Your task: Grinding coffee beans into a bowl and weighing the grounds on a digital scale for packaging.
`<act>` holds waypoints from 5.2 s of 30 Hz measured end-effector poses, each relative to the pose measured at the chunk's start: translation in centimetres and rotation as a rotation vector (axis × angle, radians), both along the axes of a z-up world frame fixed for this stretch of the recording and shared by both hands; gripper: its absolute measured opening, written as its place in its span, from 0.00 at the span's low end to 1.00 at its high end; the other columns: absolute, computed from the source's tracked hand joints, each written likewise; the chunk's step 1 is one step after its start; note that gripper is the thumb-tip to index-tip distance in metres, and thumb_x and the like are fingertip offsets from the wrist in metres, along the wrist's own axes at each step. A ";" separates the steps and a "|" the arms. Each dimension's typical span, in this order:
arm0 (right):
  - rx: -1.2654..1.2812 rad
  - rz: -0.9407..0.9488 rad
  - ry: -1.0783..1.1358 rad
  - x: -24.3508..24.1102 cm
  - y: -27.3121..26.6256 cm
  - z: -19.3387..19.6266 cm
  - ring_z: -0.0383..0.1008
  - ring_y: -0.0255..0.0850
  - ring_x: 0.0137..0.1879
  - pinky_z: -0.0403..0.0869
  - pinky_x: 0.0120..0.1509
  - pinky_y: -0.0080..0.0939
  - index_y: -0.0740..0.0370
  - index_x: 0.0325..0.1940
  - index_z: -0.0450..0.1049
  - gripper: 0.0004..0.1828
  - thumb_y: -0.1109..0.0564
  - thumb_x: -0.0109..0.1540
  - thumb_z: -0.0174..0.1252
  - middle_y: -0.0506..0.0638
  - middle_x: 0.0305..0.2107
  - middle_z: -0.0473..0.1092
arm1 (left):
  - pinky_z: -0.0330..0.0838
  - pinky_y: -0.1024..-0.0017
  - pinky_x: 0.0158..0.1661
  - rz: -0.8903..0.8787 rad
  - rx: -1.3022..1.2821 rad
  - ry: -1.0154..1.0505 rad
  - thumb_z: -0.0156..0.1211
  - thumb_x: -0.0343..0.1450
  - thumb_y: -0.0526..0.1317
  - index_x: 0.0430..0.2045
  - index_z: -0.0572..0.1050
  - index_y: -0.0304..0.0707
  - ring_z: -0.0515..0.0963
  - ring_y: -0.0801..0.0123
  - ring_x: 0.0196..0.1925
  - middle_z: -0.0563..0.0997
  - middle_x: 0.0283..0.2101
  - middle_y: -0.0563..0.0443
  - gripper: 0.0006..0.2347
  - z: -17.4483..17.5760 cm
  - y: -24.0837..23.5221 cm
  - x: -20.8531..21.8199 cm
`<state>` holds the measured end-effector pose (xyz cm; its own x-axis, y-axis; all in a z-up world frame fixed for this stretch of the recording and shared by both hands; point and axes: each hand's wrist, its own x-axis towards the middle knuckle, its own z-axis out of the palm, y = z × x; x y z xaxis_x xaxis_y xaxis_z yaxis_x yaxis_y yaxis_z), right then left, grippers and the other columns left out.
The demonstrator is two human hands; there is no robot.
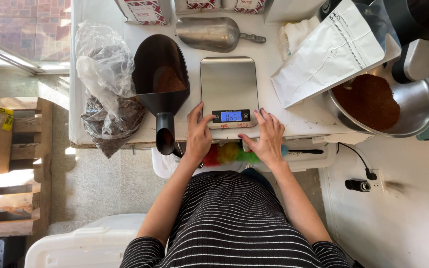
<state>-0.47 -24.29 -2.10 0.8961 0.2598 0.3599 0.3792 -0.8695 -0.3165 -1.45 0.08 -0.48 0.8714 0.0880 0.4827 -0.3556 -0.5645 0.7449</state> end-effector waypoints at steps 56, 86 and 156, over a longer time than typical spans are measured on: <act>0.080 0.002 0.029 0.1 0.5 0.5 0.59 0.49 0.65 0.56 0.63 0.56 0.49 0.69 0.65 0.43 0.24 0.59 0.60 0.54 0.59 0.66 | 0.67 0.66 0.64 -0.024 -0.018 0.083 0.39 0.70 0.22 0.41 0.70 0.39 0.65 0.47 0.70 0.64 0.63 0.44 0.14 -0.4 -0.2 0.4; 0.433 -0.074 0.301 2.4 1.2 3.8 0.67 0.55 0.63 0.64 0.65 0.61 0.58 0.72 0.60 0.44 0.28 0.62 0.52 0.62 0.56 0.69 | 0.62 0.50 0.64 0.051 -0.237 0.323 0.38 0.76 0.32 0.51 0.66 0.42 0.66 0.40 0.67 0.65 0.63 0.36 0.12 2.0 -0.9 3.5; 0.004 0.378 -0.610 1.6 4.4 13.2 0.72 0.47 0.37 0.75 0.42 0.43 0.57 0.47 0.81 0.14 0.50 0.69 0.52 0.55 0.39 0.74 | 0.59 0.56 0.67 -0.994 -2.191 0.764 0.47 0.70 0.71 0.71 0.58 0.39 0.68 0.51 0.69 0.66 0.69 0.36 0.41 -1.3 1.7 -2.3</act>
